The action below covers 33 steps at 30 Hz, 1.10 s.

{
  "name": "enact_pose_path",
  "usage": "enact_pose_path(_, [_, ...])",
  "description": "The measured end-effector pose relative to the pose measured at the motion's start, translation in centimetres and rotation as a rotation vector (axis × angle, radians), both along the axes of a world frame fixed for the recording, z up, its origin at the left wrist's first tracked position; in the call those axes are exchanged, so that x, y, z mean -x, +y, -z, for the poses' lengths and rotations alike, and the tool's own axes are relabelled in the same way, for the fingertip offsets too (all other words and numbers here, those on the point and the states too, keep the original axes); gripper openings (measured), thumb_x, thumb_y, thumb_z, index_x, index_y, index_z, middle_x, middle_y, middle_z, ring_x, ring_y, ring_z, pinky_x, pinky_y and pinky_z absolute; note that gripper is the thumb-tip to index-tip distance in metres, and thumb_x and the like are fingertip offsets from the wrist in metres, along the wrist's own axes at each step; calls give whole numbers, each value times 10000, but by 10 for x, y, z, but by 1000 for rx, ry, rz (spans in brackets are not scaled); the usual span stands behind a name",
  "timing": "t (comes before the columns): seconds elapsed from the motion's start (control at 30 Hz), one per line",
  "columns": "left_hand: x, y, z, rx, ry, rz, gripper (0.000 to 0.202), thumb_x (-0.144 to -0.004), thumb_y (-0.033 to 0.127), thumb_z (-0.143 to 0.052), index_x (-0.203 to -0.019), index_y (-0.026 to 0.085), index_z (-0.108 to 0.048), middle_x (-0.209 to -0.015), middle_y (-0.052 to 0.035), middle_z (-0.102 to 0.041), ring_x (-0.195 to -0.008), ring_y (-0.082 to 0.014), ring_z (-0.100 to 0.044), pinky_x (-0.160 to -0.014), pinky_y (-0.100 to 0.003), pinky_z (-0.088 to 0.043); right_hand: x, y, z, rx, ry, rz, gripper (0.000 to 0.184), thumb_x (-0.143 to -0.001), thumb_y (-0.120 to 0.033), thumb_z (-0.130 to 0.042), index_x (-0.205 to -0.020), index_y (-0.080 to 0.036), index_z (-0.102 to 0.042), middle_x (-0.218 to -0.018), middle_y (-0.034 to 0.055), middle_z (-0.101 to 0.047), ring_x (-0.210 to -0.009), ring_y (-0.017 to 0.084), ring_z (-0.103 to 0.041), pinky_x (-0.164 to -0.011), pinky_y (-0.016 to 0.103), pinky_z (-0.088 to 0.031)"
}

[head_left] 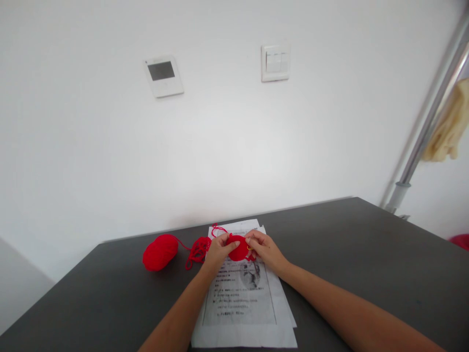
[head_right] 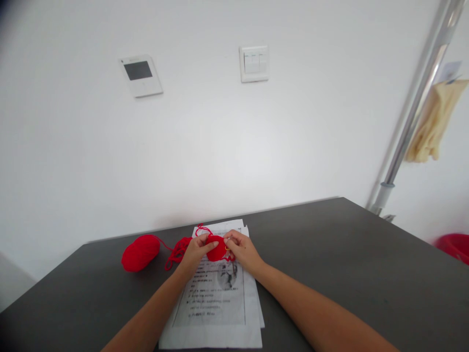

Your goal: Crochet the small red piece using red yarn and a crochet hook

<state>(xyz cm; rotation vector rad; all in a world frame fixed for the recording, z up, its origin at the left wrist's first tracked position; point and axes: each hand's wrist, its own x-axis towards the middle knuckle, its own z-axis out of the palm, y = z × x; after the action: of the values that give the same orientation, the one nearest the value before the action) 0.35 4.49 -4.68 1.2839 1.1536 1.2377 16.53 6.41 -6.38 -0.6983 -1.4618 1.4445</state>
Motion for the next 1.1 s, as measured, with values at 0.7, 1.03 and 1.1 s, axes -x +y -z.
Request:
enact_pose_path(0.7, [0,0,2,16,28,13,213,-592,316,-720,-681,146,-630,-608,12,-638,-561,-139,-568,-574,-250,-426,0,0,-1,-14,-61,25,183,-759,-361,-556,-724,-182,-537,-469,-77,-426,-392,76,-398,-412,186,-315])
enact_pose_path(1.03, [-1,-1,1,42,9,17,236,-578,332,-738,-669,143,-629,-612,-2,-646,-551,-141,-568,-551,-244,-426,-1,0,-2,-100,-91,87,145,-763,-292,-527,-675,-178,-540,-528,-53,-444,-470,88,-402,-468,198,-328])
enact_pose_path(1.1, [-1,-1,1,52,-18,24,234,-570,324,-746,-665,144,-632,-607,1,-647,-546,-139,-570,-548,-241,-424,-1,-1,-3,-125,-102,110,139,-759,-282,-528,-671,-177,-548,-556,-41,-468,-513,99,-428,-501,202,-349])
